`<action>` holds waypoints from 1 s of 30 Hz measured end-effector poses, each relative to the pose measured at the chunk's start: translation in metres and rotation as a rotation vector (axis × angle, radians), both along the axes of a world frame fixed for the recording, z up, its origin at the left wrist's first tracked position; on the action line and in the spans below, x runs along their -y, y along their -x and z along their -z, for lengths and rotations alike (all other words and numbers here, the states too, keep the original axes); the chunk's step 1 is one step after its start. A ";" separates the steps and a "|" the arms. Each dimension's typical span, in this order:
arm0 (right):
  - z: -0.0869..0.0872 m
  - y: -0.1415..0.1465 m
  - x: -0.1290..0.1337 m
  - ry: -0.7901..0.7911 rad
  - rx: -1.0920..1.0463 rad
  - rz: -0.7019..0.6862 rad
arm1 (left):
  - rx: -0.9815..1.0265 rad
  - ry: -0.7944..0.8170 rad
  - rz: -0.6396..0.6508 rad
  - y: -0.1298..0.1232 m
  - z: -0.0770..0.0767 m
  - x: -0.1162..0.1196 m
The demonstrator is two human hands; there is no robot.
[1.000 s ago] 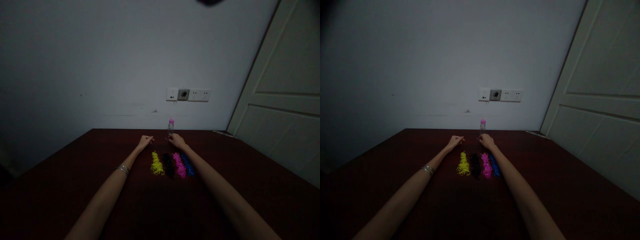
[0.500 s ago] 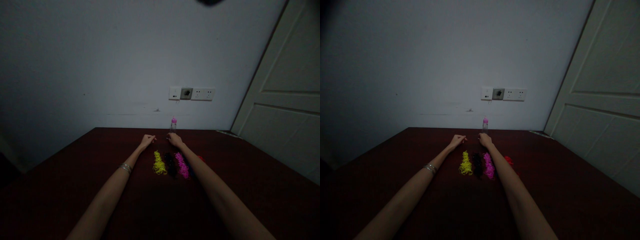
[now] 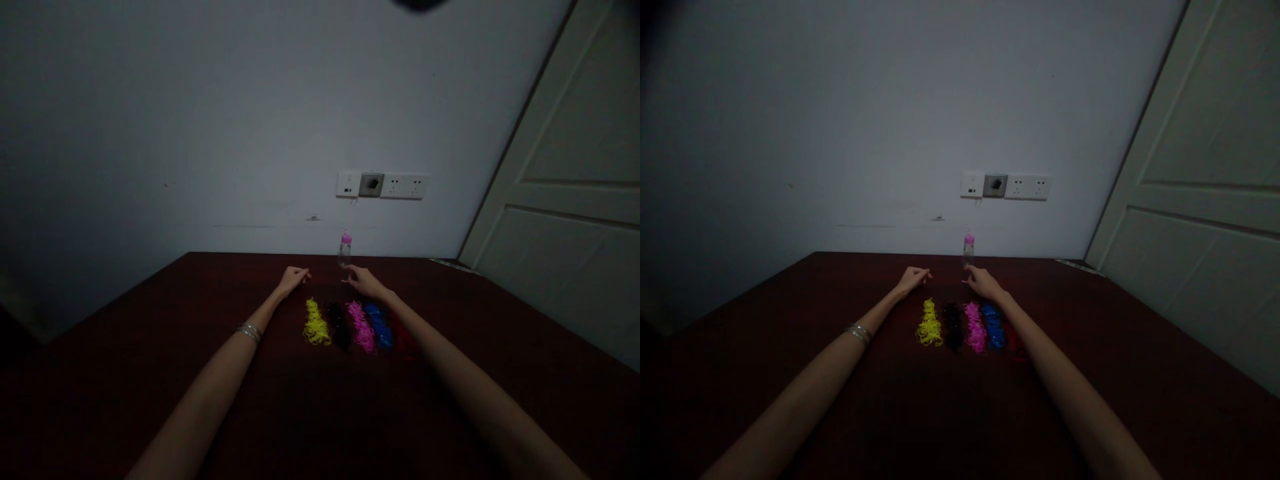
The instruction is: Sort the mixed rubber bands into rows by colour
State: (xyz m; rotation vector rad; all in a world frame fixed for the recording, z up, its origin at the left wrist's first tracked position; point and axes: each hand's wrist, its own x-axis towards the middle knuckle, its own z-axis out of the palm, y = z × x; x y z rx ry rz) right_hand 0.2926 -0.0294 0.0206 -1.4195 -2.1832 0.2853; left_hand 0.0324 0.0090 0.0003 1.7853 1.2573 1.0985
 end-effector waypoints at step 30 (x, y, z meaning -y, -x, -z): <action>0.039 -0.120 0.036 -0.060 0.248 0.410 | -0.150 -0.184 -0.150 -0.016 -0.025 -0.002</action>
